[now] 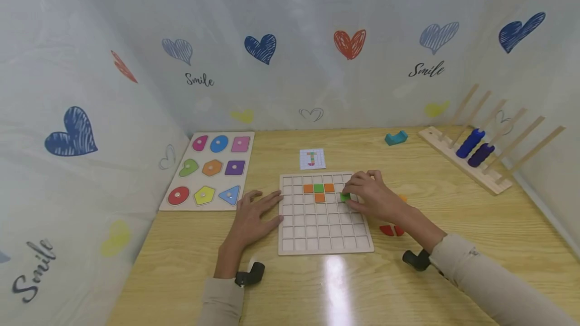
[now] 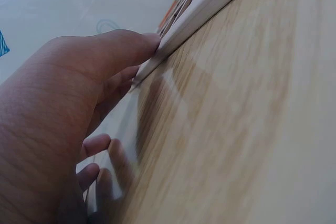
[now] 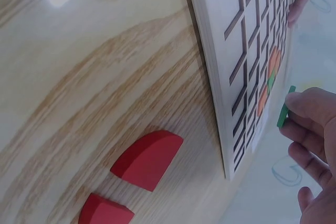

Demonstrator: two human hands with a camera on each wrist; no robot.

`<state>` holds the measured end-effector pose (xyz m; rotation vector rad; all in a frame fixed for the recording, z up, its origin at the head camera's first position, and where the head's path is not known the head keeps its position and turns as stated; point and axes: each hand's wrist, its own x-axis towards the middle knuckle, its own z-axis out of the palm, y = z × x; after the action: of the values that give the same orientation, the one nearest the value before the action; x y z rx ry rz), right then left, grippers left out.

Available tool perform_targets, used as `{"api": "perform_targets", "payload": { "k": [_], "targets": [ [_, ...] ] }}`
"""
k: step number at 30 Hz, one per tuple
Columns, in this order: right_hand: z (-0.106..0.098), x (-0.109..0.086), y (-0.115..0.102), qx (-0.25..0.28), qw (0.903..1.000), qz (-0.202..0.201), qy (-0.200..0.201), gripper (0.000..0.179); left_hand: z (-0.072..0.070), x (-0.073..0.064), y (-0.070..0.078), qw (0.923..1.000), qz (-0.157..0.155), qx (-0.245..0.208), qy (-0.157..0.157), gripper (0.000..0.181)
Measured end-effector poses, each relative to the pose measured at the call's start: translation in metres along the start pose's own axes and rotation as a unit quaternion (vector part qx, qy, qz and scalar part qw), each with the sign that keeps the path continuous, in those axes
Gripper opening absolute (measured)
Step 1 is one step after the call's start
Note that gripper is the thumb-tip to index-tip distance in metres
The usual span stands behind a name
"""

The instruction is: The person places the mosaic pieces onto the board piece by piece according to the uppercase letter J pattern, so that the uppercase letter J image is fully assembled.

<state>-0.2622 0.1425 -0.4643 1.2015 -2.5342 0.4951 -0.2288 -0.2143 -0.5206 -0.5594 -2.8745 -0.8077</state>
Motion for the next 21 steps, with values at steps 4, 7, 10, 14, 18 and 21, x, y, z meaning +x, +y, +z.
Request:
{"api": "perform_targets", "payload": {
  "k": [4,7,10,14,18,21],
  "targets": [
    [0.0022,0.0014,-0.0009,0.003,1.0,-0.001,0.001,0.017,-0.0008,0.0007,0.0011,1.0,-0.001,0.002,-0.004,0.054],
    [0.0039,0.0023,-0.0013,0.001,0.9999,-0.008,0.006,0.017,-0.0009,0.0013,0.0008,1.0,-0.002,0.002,-0.007,0.054],
    [0.0052,0.0035,-0.0021,0.002,0.9999,-0.012,0.007,0.017,-0.001,0.0016,0.0007,1.0,-0.003,0.002,-0.005,0.054],
    [0.0064,0.0048,-0.0051,0.008,0.9999,-0.009,0.0,0.017,-0.0011,0.0011,0.0008,1.0,-0.003,-0.001,-0.002,0.055],
    [0.0077,0.0054,-0.008,0.012,0.9999,-0.008,-0.005,0.017,-0.0008,0.0006,0.0005,1.0,-0.005,0.0,-0.007,0.055],
    [0.0081,0.0063,-0.0093,0.017,0.9998,-0.009,-0.005,0.017,-0.0008,0.0008,0.0,1.0,-0.005,0.0,-0.007,0.055]
  ]
}}
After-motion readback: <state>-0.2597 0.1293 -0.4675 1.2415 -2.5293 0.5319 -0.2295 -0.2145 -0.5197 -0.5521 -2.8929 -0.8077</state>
